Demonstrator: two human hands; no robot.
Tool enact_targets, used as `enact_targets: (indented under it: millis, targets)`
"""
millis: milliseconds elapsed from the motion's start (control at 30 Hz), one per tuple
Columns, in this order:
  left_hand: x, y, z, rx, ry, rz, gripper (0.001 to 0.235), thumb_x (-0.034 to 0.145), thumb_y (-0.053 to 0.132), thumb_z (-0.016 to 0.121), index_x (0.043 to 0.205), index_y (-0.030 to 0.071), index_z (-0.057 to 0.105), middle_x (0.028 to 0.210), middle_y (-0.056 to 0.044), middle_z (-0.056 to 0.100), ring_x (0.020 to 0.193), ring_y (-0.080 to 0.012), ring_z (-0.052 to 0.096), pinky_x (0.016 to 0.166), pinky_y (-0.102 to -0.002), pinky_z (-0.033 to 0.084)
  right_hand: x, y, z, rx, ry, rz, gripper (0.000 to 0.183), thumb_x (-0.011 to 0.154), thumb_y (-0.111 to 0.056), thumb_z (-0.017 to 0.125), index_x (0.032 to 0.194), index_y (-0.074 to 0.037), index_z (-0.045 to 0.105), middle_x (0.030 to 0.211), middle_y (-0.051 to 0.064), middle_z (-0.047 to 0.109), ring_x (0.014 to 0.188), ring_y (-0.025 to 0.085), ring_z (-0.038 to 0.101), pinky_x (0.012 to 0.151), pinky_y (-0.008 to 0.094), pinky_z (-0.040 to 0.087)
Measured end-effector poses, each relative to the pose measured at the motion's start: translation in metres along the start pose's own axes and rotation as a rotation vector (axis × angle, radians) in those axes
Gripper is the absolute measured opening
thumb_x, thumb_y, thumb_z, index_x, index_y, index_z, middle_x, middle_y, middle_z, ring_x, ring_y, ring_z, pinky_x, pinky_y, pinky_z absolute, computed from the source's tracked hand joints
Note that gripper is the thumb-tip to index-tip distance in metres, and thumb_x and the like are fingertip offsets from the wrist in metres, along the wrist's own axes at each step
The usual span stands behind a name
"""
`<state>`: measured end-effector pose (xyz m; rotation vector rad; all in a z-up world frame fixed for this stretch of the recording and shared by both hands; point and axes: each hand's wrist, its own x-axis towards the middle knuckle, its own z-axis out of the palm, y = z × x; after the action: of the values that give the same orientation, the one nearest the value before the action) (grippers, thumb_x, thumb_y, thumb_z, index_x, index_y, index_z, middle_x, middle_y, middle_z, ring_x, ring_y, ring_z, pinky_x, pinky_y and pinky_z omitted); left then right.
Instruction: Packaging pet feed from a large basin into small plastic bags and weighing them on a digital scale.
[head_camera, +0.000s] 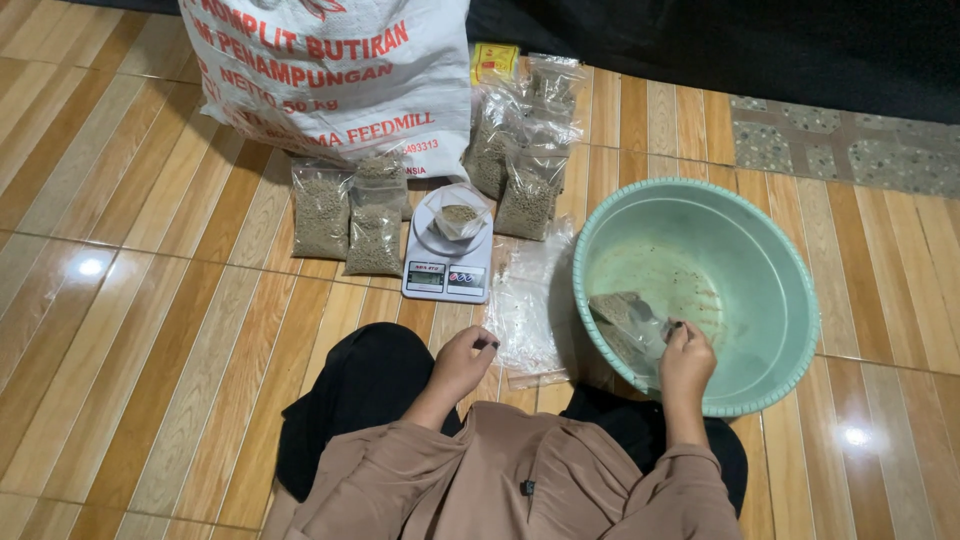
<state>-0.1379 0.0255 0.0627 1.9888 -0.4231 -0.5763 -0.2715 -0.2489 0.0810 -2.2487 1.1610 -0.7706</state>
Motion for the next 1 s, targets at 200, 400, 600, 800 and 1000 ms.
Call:
enact_targets:
  millis: [200,400,600,800,1000]
  targets:
    - [0.004,-0.003,0.003,0.017,-0.007,0.002,0.017,0.080,0.020,0.059,0.093,0.011,0.064,0.092,-0.014,0.065,0.096,-0.0308,0.062,0.085,-0.043,0.048,0.006,0.002,0.010,0.364,-0.035,0.318,0.024,0.095,-0.011,0.047,0.104,0.006,0.062,0.094,0.027,0.061,0.092,0.036,0.061,0.076,0.046,0.054]
    - [0.004,-0.005,0.003,0.027,0.010,-0.012,0.016,0.079,0.022,0.060,0.092,0.013,0.065,0.092,-0.011,0.065,0.096,-0.0280,0.063,0.086,-0.041,0.048,0.014,0.026,0.007,0.677,-0.014,0.503,0.022,0.089,-0.006,0.047,0.099,0.009,0.061,0.094,0.034,0.056,0.084,0.035,0.064,0.072,0.038,0.059]
    - [0.006,-0.009,0.005,0.017,0.020,0.005,0.016,0.080,0.022,0.060,0.092,0.013,0.065,0.091,-0.011,0.065,0.095,-0.0280,0.063,0.085,-0.040,0.048,0.010,0.050,-0.012,0.847,0.097,0.537,0.024,0.087,-0.004,0.047,0.100,0.014,0.055,0.092,0.036,0.053,0.078,0.035,0.067,0.071,0.034,0.062]
    - [0.007,-0.012,0.005,0.013,0.001,0.011,0.016,0.080,0.023,0.060,0.092,0.013,0.065,0.091,-0.011,0.065,0.095,-0.0274,0.063,0.086,-0.040,0.048,0.006,0.081,-0.029,0.932,0.115,0.496,0.025,0.089,-0.001,0.045,0.103,0.020,0.045,0.094,0.033,0.052,0.077,0.042,0.064,0.072,0.038,0.062]
    - [0.001,0.005,-0.001,-0.009,0.015,0.000,0.015,0.080,0.018,0.057,0.090,0.010,0.064,0.090,-0.008,0.066,0.092,-0.0219,0.063,0.081,-0.033,0.048,0.004,0.075,-0.052,0.935,0.050,0.584,0.021,0.090,0.001,0.042,0.104,0.016,0.046,0.094,0.025,0.055,0.074,0.030,0.065,0.061,0.024,0.052]
